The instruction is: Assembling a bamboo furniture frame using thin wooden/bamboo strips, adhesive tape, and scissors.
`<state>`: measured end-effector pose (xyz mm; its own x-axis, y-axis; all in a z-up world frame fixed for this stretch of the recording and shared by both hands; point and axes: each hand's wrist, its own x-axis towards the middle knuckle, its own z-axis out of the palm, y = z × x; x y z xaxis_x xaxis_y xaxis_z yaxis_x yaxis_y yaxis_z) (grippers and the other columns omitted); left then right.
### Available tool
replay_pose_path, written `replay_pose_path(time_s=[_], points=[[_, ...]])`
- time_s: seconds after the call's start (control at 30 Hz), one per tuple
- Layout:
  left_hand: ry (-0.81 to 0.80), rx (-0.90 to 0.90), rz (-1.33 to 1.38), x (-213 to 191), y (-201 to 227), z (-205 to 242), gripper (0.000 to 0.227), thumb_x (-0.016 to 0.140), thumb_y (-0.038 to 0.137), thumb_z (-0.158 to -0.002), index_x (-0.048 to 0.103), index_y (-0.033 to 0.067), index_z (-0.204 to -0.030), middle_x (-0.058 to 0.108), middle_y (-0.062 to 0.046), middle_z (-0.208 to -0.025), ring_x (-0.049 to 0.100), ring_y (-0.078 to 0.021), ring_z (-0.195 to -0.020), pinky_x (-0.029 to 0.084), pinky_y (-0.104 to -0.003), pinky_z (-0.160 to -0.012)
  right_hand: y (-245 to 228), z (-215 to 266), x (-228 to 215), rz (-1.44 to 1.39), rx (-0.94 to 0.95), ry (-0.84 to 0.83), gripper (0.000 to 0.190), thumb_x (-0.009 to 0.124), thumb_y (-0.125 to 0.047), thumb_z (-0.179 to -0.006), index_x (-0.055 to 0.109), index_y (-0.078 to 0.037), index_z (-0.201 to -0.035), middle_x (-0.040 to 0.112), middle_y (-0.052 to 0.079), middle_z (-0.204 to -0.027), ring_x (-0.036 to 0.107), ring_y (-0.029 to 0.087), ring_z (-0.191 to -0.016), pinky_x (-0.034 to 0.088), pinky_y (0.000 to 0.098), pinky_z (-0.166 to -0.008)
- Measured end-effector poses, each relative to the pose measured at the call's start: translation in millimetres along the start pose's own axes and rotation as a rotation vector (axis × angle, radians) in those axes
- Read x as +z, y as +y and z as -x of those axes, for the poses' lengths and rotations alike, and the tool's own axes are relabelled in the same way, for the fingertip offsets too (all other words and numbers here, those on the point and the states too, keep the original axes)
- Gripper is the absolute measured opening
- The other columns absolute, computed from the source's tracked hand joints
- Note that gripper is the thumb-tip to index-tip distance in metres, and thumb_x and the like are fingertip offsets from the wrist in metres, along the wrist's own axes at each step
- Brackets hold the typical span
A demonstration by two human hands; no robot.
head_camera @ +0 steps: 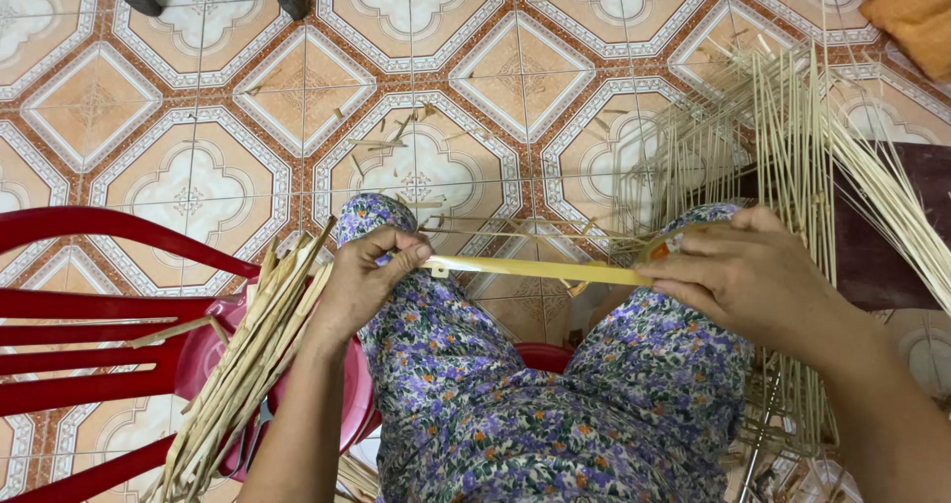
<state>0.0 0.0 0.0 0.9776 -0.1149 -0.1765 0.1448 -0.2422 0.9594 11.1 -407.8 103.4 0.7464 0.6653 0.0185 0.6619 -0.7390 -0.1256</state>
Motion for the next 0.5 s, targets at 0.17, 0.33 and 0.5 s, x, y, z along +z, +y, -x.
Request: replay_pose_path(time_s=[0.17, 0.33, 0.5], points=[[0.081, 0.05, -0.066, 5, 10, 5, 0.017, 0.074, 0.022, -0.091, 0.077, 0.0054, -0.098, 0.073, -0.003, -0.091, 0.064, -0.01, -0.085, 0.052, -0.028, -0.078, -12, -2, 3, 0.112, -0.043, 0.036, 0.031, 0.071, -0.046, -0.082, 0.081, -0.03, -0.107, 0.075, -0.004, -0.088, 0.067, 0.015, -0.08, 0.041, 0.0393, -0.083], [0.103, 0.19, -0.296, 12, 42, 12, 0.016, 0.074, 0.018, -0.088, 0.072, 0.0091, -0.1, 0.074, -0.004, -0.105, 0.069, -0.0168, -0.101, 0.056, -0.035, -0.091, -14, -4, 22, 0.273, -0.048, -0.077, 0.027, 0.069, -0.039, -0.084, 0.08, -0.026, -0.105, 0.073, -0.003, -0.088, 0.069, 0.016, -0.084, 0.043, 0.0368, -0.082], [0.108, 0.697, -0.683, 52, 54, 9, 0.012, 0.077, 0.019, -0.085, 0.078, 0.0168, -0.096, 0.076, -0.003, -0.116, 0.069, -0.02, -0.113, 0.04, -0.056, -0.11, -22, -4, 27, 0.284, -0.046, -0.052, 0.027, 0.071, -0.037, -0.081, 0.08, -0.025, -0.103, 0.071, -0.002, -0.084, 0.069, 0.017, -0.082, 0.043, 0.0366, -0.077]])
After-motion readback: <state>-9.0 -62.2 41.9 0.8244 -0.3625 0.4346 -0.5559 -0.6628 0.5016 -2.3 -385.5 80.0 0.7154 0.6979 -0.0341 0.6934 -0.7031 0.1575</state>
